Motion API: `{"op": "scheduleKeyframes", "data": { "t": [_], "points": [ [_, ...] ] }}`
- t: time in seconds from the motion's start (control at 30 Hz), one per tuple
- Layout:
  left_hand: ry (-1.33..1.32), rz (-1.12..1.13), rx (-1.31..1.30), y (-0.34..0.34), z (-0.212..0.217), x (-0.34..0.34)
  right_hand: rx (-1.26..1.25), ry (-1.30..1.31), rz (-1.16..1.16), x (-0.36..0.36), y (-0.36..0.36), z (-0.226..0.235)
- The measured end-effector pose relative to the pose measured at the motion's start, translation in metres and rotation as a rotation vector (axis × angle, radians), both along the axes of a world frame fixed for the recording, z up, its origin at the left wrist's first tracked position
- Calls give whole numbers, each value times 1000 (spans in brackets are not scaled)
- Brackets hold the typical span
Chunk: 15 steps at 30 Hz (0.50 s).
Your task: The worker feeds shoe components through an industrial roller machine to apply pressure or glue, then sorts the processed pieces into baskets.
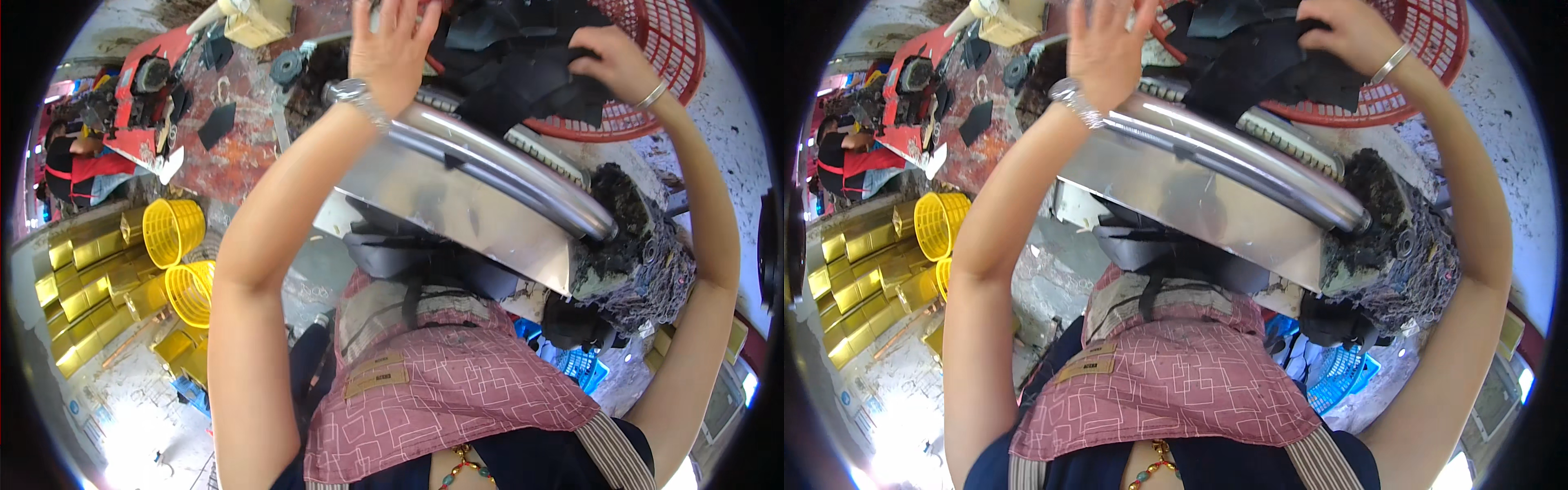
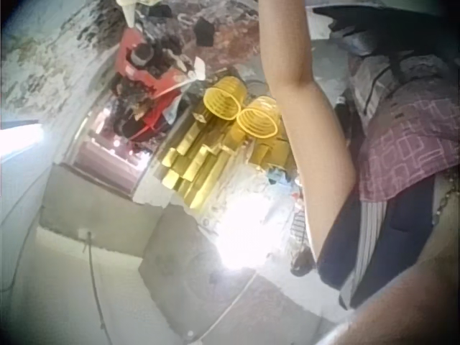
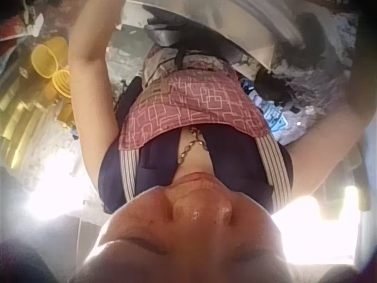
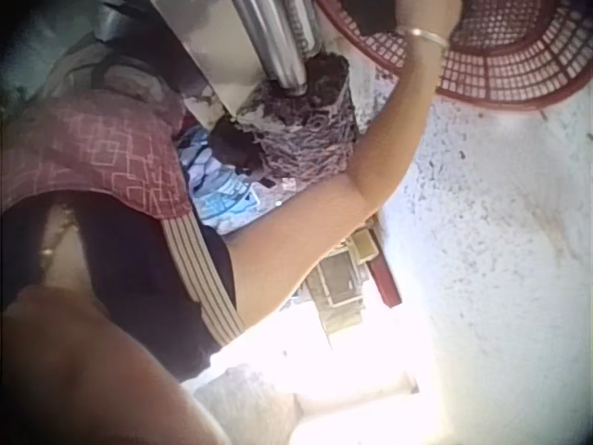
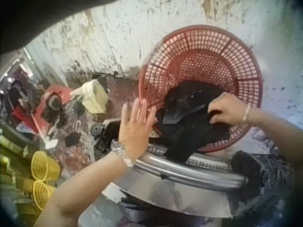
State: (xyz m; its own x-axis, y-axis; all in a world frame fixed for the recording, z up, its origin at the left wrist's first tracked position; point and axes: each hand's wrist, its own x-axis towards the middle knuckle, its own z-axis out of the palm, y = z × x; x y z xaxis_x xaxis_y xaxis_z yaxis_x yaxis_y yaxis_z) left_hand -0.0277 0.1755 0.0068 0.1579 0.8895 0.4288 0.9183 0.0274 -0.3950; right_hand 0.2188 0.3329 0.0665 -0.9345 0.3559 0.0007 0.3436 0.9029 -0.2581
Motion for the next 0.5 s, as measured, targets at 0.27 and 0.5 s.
{"op": "scheduleKeyframes", "data": {
  "t": [0.27, 0.5],
  "points": [
    [-777, -438, -555, -212, -60, 51, 43, -159, -606, 12, 61, -17],
    [-864, -150, -893, -246, -132, 78, 436, -215, -809, 21, 72, -43]
  ]
}}
